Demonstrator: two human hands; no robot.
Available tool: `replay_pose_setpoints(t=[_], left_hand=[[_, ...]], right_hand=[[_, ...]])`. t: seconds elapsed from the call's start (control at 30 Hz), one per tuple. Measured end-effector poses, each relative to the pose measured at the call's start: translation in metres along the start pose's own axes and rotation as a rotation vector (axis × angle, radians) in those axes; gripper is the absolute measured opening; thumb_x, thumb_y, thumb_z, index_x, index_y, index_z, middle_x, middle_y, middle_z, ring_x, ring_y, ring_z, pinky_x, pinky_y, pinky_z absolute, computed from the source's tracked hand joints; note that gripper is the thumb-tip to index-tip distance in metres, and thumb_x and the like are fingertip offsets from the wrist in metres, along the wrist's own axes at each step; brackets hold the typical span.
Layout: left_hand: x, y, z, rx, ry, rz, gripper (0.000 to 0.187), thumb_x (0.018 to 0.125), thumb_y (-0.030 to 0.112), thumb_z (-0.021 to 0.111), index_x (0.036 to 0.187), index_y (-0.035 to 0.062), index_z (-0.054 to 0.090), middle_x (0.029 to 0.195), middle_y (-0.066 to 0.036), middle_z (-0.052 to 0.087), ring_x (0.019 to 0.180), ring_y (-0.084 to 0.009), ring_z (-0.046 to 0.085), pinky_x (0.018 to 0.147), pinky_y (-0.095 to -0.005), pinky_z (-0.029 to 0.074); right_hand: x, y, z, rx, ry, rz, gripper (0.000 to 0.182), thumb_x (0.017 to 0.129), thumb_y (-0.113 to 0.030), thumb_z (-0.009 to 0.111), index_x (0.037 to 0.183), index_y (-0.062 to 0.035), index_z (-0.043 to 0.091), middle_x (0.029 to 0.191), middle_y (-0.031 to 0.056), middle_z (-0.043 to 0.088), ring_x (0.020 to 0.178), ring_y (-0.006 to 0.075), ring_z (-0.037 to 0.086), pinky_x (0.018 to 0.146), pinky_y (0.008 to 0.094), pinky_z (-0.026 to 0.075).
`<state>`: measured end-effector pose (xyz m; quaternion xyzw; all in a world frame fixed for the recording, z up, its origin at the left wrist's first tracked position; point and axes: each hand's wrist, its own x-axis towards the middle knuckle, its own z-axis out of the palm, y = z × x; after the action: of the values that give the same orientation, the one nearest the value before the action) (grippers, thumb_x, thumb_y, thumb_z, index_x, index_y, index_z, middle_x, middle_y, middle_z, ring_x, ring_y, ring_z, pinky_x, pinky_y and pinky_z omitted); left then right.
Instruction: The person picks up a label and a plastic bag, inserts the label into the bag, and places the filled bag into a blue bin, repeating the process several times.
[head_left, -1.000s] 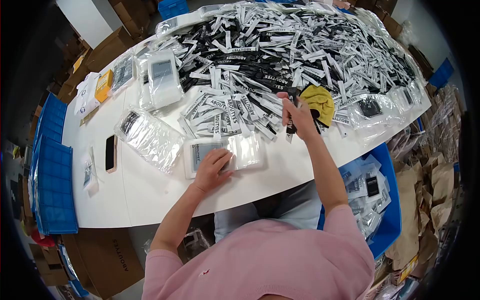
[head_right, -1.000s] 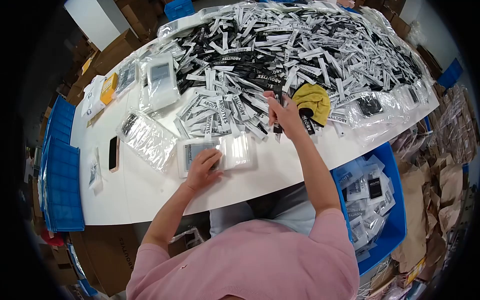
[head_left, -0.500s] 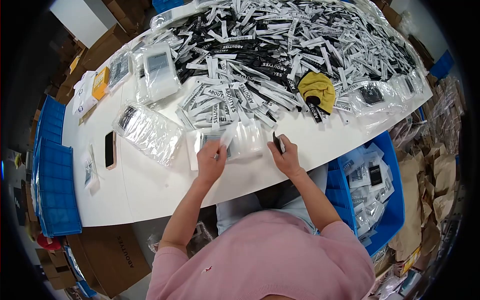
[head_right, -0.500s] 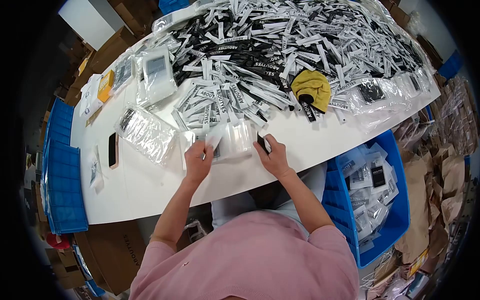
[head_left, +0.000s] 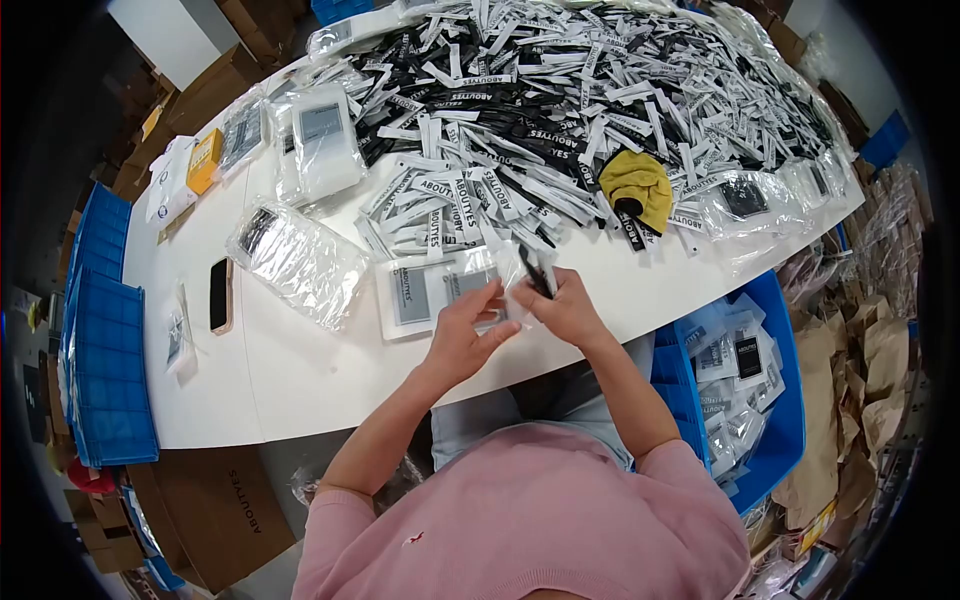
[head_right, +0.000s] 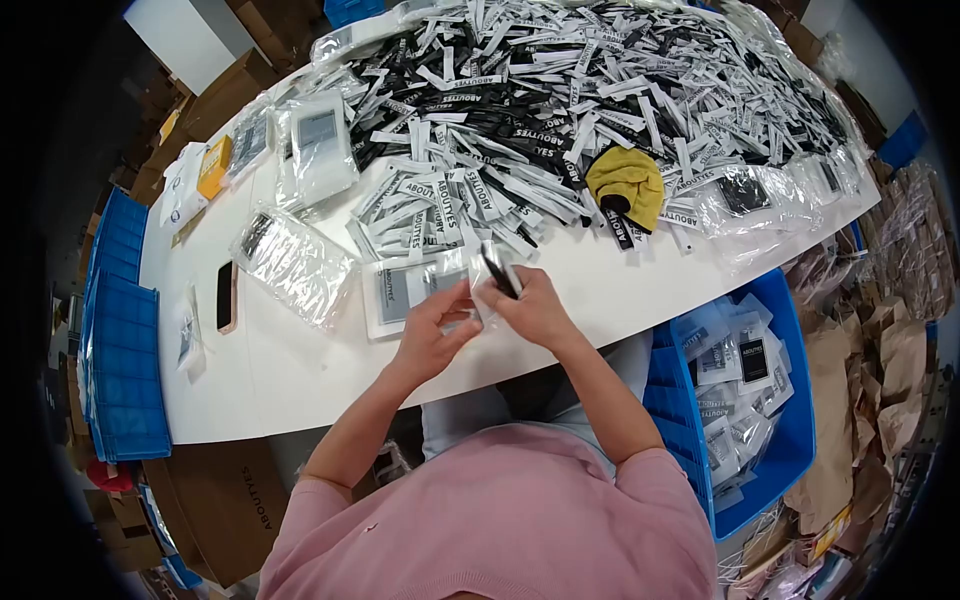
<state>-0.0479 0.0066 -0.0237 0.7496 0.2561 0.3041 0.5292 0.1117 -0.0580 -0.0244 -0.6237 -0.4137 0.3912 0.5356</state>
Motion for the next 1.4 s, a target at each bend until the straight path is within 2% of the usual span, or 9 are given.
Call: replay_pose_setpoints(t=[0.17, 0.3, 0.5, 0.8, 0.93, 1.1, 1.2, 1.33, 1.4], left_hand=[[0.012, 0.009, -0.008, -0.541, -0.039, -0.357, 0.021, 0.090, 0.014, 0.050, 0.094, -0.0023, 0.062, 0.079, -0.004, 0.063, 0.071, -0.0104, 0.059, 0.073, -0.0275, 0.052], [0.016, 0.014, -0.003, -0.366, 0.029, -0.228, 0.013, 0.084, 0.002, 0.052, 0.091, -0.0029, 0.062, 0.078, -0.001, 0.062, 0.068, -0.0050, 0.054, 0.062, -0.0208, 0.046], [0.034, 0.010, -0.014, -0.196, -0.030, 0.013, 0.026, 0.066, -0.010, 0.061, 0.090, 0.0002, 0.066, 0.072, -0.002, 0.061, 0.063, -0.0049, 0.053, 0.055, -0.0210, 0.044], [0.044, 0.042, -0.028, 0.381, 0.003, 0.055, 0.048, 0.066, -0.011, 0.054, 0.111, 0.0042, 0.060, 0.065, -0.007, 0.056, 0.050, -0.0111, 0.046, 0.049, -0.0265, 0.040], [0.057, 0.035, -0.026, 0.629, 0.231, 0.610, 0.050, 0.066, -0.009, 0.058, 0.113, 0.0093, 0.062, 0.053, -0.003, 0.040, 0.046, -0.0084, 0.035, 0.043, -0.0237, 0.031], [0.059, 0.034, -0.024, 0.430, 0.238, 0.314, 0.060, 0.062, -0.010, 0.053, 0.118, 0.0105, 0.058, 0.059, -0.008, 0.049, 0.047, -0.0207, 0.047, 0.046, -0.0323, 0.041], [0.050, 0.031, -0.009, 0.605, 0.164, 0.672, 0.060, 0.063, -0.011, 0.054, 0.118, 0.0097, 0.058, 0.061, -0.008, 0.050, 0.049, -0.0214, 0.048, 0.046, -0.0319, 0.040], [0.053, 0.020, -0.011, 0.620, 0.258, 0.530, 0.069, 0.063, -0.010, 0.054, 0.128, 0.0114, 0.049, 0.064, -0.009, 0.053, 0.052, -0.0244, 0.051, 0.048, -0.0310, 0.044], [0.050, 0.031, -0.028, 0.509, 0.182, -0.050, 0.060, 0.068, -0.004, 0.053, 0.125, 0.0107, 0.051, 0.071, -0.012, 0.058, 0.060, -0.0259, 0.056, 0.052, -0.0357, 0.046]], right_hand=[[-0.008, -0.013, 0.013, -0.287, -0.044, -0.334, 0.022, 0.081, -0.020, 0.065, 0.084, 0.0011, 0.060, 0.062, 0.0066, 0.056, 0.056, 0.0118, 0.050, 0.053, 0.0284, 0.041], [-0.003, -0.011, 0.010, -0.104, -0.105, -0.124, 0.020, 0.073, -0.013, 0.067, 0.086, -0.0006, 0.059, 0.071, 0.0140, 0.058, 0.062, 0.0290, 0.057, 0.055, 0.0339, 0.045], [-0.012, -0.031, 0.012, -0.546, 0.046, -0.744, 0.027, 0.062, -0.005, 0.064, 0.088, -0.0035, 0.056, 0.070, 0.0118, 0.056, 0.062, 0.0308, 0.057, 0.051, 0.0366, 0.045], [0.001, -0.022, 0.000, -0.656, 0.235, -0.786, 0.021, 0.060, -0.009, 0.068, 0.072, -0.0057, 0.051, 0.065, 0.0086, 0.053, 0.057, 0.0292, 0.055, 0.047, 0.0355, 0.043], [0.010, -0.017, 0.003, -0.601, 0.382, -0.615, 0.021, 0.070, -0.015, 0.068, 0.083, -0.0057, 0.054, 0.072, 0.0097, 0.058, 0.061, 0.0289, 0.058, 0.050, 0.0360, 0.046], [-0.002, -0.013, 0.018, -0.689, 0.232, -0.555, 0.030, 0.085, -0.021, 0.057, 0.110, -0.0050, 0.051, 0.086, 0.0129, 0.061, 0.070, 0.0303, 0.061, 0.053, 0.0361, 0.048], [0.022, 0.005, 0.018, -0.008, -0.008, -0.301, 0.028, 0.090, -0.022, 0.045, 0.105, 0.0004, 0.051, 0.075, 0.0120, 0.059, 0.061, 0.0237, 0.059, 0.053, 0.0342, 0.047], [0.016, -0.039, 0.029, 0.261, -0.207, 0.296, 0.026, 0.091, -0.021, 0.040, 0.097, 0.0031, 0.048, 0.075, 0.0135, 0.054, 0.066, 0.0277, 0.052, 0.065, 0.0379, 0.045], [0.002, -0.024, 0.045, 0.086, -0.130, -0.097, 0.026, 0.091, -0.021, 0.041, 0.097, 0.0035, 0.049, 0.081, 0.0156, 0.054, 0.070, 0.0268, 0.053, 0.066, 0.0369, 0.045]])
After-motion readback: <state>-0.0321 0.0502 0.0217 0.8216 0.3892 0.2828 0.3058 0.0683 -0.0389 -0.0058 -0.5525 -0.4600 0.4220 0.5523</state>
